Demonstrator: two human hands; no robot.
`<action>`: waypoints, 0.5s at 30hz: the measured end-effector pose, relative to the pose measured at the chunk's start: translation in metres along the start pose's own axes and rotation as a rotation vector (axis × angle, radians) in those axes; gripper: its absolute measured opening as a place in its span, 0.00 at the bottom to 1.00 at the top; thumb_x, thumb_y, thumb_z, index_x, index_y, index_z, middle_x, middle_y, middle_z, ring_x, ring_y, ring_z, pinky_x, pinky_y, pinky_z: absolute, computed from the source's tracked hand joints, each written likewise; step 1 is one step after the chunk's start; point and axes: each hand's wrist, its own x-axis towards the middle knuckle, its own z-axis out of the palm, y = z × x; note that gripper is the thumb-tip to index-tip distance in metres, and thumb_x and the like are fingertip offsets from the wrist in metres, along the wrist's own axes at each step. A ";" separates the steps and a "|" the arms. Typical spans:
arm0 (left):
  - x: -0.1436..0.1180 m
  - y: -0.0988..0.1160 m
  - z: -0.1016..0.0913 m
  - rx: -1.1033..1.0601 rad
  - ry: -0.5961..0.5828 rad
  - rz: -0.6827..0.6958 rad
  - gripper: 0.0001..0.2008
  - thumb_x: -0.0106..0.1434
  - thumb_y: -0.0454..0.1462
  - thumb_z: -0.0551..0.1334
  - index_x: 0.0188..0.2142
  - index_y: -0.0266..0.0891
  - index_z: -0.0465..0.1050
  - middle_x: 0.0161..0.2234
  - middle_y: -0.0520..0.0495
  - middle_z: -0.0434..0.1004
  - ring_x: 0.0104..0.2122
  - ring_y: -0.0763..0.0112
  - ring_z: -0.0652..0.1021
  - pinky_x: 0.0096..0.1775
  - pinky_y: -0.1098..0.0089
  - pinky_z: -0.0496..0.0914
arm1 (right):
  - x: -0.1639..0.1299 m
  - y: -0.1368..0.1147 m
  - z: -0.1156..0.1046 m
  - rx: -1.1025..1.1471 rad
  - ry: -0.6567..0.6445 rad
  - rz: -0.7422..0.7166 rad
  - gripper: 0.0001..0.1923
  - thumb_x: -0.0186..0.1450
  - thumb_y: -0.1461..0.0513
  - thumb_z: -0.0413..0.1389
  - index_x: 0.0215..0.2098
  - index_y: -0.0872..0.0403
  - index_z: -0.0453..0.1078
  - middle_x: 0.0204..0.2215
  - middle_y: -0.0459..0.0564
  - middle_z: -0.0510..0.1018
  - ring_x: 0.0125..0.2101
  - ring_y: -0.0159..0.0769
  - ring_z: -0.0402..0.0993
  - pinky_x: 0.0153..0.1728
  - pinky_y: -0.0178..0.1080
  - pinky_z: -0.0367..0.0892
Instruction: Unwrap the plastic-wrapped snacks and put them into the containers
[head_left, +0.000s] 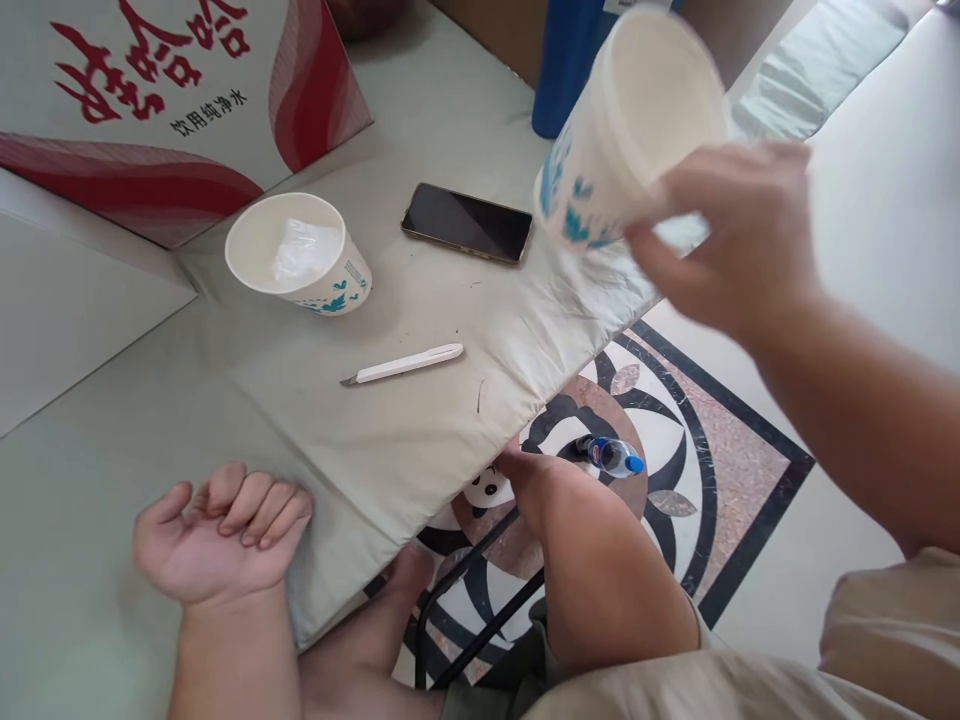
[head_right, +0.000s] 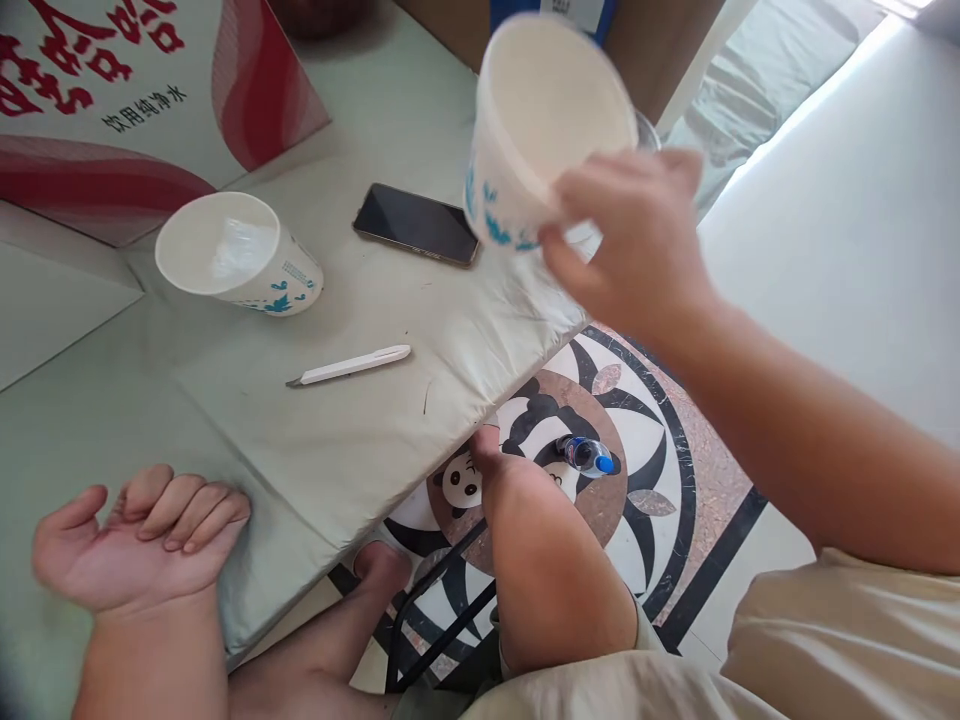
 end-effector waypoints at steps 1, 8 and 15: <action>-0.001 0.000 -0.001 -0.017 -0.023 -0.002 0.19 0.42 0.38 0.55 0.20 0.41 0.38 0.16 0.58 0.30 0.14 0.79 0.37 0.12 0.74 0.43 | -0.010 -0.009 0.000 -0.009 -0.006 -0.016 0.08 0.65 0.61 0.52 0.27 0.49 0.61 0.27 0.51 0.74 0.34 0.44 0.72 0.42 0.52 0.63; -0.010 0.002 -0.016 -0.090 -0.123 -0.085 0.19 0.49 0.38 0.55 0.22 0.42 0.38 0.15 0.56 0.37 0.15 0.76 0.42 0.16 0.71 0.45 | -0.040 -0.031 0.017 -0.016 -0.179 -0.136 0.11 0.69 0.61 0.51 0.31 0.50 0.72 0.28 0.50 0.80 0.35 0.43 0.75 0.38 0.46 0.63; -0.016 -0.001 -0.025 -0.015 -0.222 -0.018 0.26 0.52 0.41 0.65 0.20 0.41 0.43 0.15 0.58 0.37 0.14 0.78 0.46 0.15 0.73 0.50 | -0.028 -0.003 -0.001 0.002 -0.025 0.108 0.15 0.70 0.58 0.50 0.46 0.45 0.79 0.42 0.56 0.85 0.45 0.49 0.80 0.50 0.54 0.67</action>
